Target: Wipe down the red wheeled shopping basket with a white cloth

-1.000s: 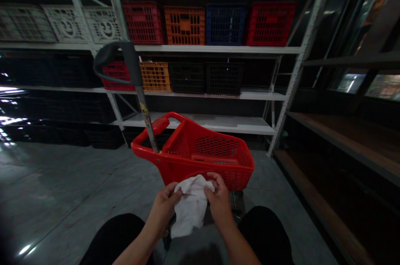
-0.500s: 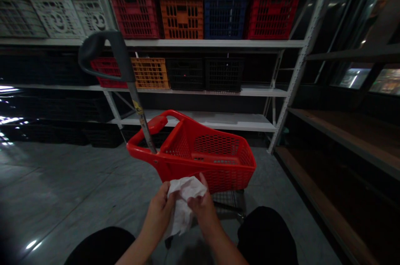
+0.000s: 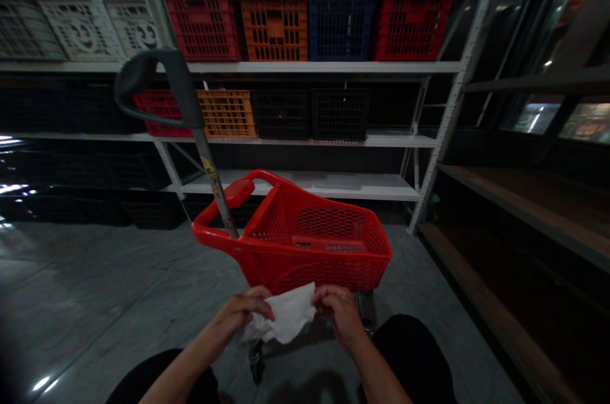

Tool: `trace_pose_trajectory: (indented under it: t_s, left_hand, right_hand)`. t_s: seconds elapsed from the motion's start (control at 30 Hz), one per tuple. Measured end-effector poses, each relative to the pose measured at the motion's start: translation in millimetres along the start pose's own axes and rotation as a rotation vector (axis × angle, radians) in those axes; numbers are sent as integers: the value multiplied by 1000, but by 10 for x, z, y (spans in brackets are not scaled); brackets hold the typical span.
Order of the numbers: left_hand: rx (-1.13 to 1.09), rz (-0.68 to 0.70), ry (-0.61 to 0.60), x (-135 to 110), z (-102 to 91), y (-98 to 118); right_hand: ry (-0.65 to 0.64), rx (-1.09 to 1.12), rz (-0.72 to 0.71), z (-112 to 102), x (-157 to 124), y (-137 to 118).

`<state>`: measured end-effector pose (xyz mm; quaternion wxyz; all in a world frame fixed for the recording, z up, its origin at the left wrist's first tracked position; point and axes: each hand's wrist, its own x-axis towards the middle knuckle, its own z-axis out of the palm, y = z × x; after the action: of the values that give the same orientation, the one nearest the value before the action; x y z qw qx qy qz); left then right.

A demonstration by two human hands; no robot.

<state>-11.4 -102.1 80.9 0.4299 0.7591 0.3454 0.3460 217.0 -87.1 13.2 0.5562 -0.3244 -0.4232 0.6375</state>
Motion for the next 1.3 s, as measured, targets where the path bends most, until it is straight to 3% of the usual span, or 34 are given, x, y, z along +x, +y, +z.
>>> trace_pose_trajectory:
  t_s: [0.13,0.27,0.33,0.37,0.47,0.5,0.63,0.7,0.77,0.83,0.9,1.03,1.07,1.1,1.17,1.23,1.3]
  left_hand:
    - [97,-35,34,29,64,149]
    - [135,-60,54,14,45,203]
    - [172,-97,112,0,33,134]
    - [190,-125,162,-2,41,77]
    - [176,-217,371,31,140,-129]
    - [133,-236,439,53,189,-186]
    - [-185,-237,560,118,360,-226]
    - [-392,-211,516,99,383,-139]
    - [-483,-191,395,56,338,-18]
    - [-346,-169,304,23,200,107]
    - [-38,-126,381,34,-43,212]
    - [626,11,942,239,-709,278]
    - [754,43,1025,318,-857,253]
    - [870,47,1035,399,-979,213]
    - [1111,-16,902,542,-1131,99]
    - [1303,-90,777,632,-1174,-24]
    - [1411,-115,735,666,-1164,-119]
  right_hand:
    - [36,171,-69,258,29,46]
    - [-174,241,53,415,27,166]
    - [-186,110,86,423,54,217]
    - [-125,7,54,426,72,230]
    - [132,-406,-203,499,85,205]
    - [157,-539,-301,552,62,176]
    - [-90,-788,-489,794,-125,37]
    - [-163,-826,-518,845,-178,-6]
    - [-163,-862,-535,826,-148,-35]
    - [-168,-864,-544,770,-36,-83]
    - [-144,-822,-567,727,132,-177]
    - [133,-713,-592,795,547,-401]
    - [167,-698,-577,837,658,-422]
    - [165,-696,-558,879,765,-419]
    - [90,-743,-551,934,956,-348]
    - [53,-869,-584,916,1082,-236]
    - [96,-1026,-632,829,1127,-145]
